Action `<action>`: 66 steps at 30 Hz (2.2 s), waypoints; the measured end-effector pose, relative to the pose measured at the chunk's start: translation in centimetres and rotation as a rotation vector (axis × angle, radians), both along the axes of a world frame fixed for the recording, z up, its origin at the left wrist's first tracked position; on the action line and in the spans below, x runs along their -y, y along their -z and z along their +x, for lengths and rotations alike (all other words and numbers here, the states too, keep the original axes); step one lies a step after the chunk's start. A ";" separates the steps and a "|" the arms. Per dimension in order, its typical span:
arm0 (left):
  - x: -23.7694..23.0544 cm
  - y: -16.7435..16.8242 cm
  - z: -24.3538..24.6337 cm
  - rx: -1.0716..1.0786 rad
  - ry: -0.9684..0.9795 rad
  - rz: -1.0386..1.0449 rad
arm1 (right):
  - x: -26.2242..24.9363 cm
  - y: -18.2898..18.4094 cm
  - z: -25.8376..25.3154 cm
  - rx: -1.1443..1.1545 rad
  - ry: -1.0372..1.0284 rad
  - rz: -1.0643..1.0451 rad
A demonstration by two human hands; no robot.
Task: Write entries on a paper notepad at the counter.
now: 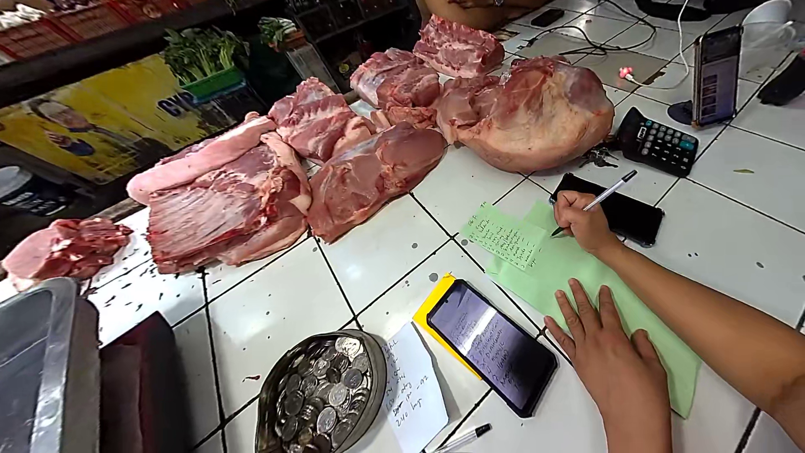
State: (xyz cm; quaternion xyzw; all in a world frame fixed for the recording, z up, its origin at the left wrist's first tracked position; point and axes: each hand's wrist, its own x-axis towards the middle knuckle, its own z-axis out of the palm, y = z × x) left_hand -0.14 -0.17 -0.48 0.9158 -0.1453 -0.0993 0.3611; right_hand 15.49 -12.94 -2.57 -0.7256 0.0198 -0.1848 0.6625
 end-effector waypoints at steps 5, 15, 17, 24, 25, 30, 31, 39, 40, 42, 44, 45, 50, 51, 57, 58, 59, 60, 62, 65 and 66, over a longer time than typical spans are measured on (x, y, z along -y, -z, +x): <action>0.0 0.1 -0.1 0.027 -0.010 -0.010 | 0.0 0.2 0.2 0.030 -0.080 -0.088; 0.0 0.1 -0.1 0.033 -0.014 -0.005 | -0.8 -0.1 -0.1 -0.023 -0.058 -0.203; 0.0 0.0 0.0 0.018 -0.007 -0.001 | -0.9 -0.2 0.0 -0.042 -0.051 -0.290; -0.2 -0.5 0.0 -0.048 0.013 -0.024 | 0.2 0.3 0.6 0.028 -0.137 -0.355; -0.3 -0.5 0.0 -0.066 0.020 -0.032 | 0.3 0.3 0.5 0.028 -0.142 -0.356; -0.6 -1.0 0.3 -0.124 0.050 -0.034 | 0.0 -0.1 0.6 0.008 -0.139 -0.325; -0.6 -1.1 0.4 -0.134 0.056 -0.031 | -0.1 -0.2 0.7 0.004 -0.138 -0.320; -0.5 -1.3 0.5 -0.146 0.064 -0.028 | 0.0 -0.3 0.7 -0.008 -0.126 -0.280; -0.6 -1.3 0.5 -0.153 0.069 -0.029 | 0.1 -0.1 0.7 -0.001 -0.131 -0.285; -0.7 -1.4 0.5 -0.165 0.067 -0.040 | 0.3 0.1 0.8 0.015 -0.152 -0.291; -0.8 -1.5 0.5 -0.169 0.067 -0.048 | 0.2 0.2 0.9 0.020 -0.155 -0.288; -0.8 -1.6 0.5 -0.168 0.064 -0.057 | 0.2 0.2 0.9 0.019 -0.148 -0.285; -1.0 -1.8 0.7 -0.189 0.079 -0.056 | 0.1 0.3 0.8 0.002 -0.118 -0.285; -1.0 -1.8 0.7 -0.191 0.080 -0.059 | 0.1 0.3 0.7 0.008 -0.120 -0.286; -0.7 -1.6 0.6 -0.167 0.053 -0.060 | -0.7 -0.4 0.7 0.020 -0.114 -0.277; -0.6 -1.5 0.5 -0.155 0.048 -0.059 | -0.6 -0.5 0.7 0.024 -0.113 -0.273; -0.6 -1.4 0.5 -0.145 0.044 -0.057 | -0.6 -0.5 0.6 0.024 -0.110 -0.271; -0.5 -1.3 0.4 -0.135 0.041 -0.051 | -0.6 -0.5 0.6 0.020 -0.106 -0.269; -0.4 -1.2 0.4 -0.123 0.041 -0.036 | -0.4 -0.3 0.6 0.012 -0.106 -0.274; -0.4 -1.0 0.3 -0.098 0.031 -0.036 | -0.3 -0.1 0.7 0.005 -0.106 -0.273; -0.3 -1.0 0.3 -0.088 0.026 -0.031 | -0.3 -0.1 0.7 0.006 -0.108 -0.272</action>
